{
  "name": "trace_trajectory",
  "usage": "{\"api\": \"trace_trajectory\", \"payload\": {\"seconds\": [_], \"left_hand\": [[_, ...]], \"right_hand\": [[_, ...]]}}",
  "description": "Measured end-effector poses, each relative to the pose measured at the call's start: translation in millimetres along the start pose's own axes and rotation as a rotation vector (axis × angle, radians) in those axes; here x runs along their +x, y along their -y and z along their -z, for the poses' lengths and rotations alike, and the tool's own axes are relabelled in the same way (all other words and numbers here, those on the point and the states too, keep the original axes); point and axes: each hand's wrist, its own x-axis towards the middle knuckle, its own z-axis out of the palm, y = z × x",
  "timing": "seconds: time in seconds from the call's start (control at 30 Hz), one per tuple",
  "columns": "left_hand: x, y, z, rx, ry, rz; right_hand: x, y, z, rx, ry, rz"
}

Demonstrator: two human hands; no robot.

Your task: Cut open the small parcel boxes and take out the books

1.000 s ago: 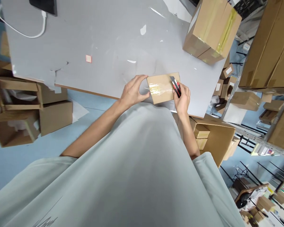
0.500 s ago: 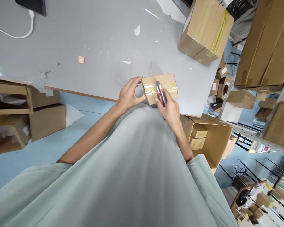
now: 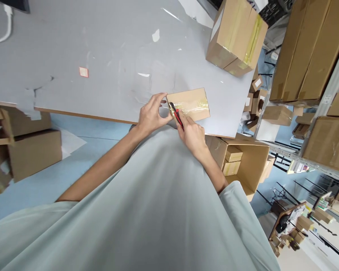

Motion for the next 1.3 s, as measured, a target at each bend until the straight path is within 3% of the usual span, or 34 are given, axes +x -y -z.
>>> {"api": "trace_trajectory", "payload": {"seconds": [0.53, 0.7, 0.8, 1.03, 1.17, 1.3], "left_hand": [[3, 4, 4.4, -0.033, 0.041, -0.013], [-2, 9, 0.5, -0.014, 0.062, -0.042], [-6, 11, -0.1, -0.014, 0.064, -0.041], [5, 10, 7.2, -0.012, 0.023, -0.013], [8, 6, 8.2, -0.011, 0.039, -0.004], [3, 4, 13.1, -0.006, 0.066, -0.004]], "right_hand": [[-3, 50, 22, -0.297, 0.136, -0.127], [-7, 60, 42, -0.383, 0.262, -0.122], [-9, 61, 48, -0.399, 0.306, -0.116], [-11, 52, 30, -0.320, 0.207, -0.100], [-28, 39, 20, -0.296, 0.272, -0.123], [-55, 28, 17, -0.229, 0.248, -0.119]]}}
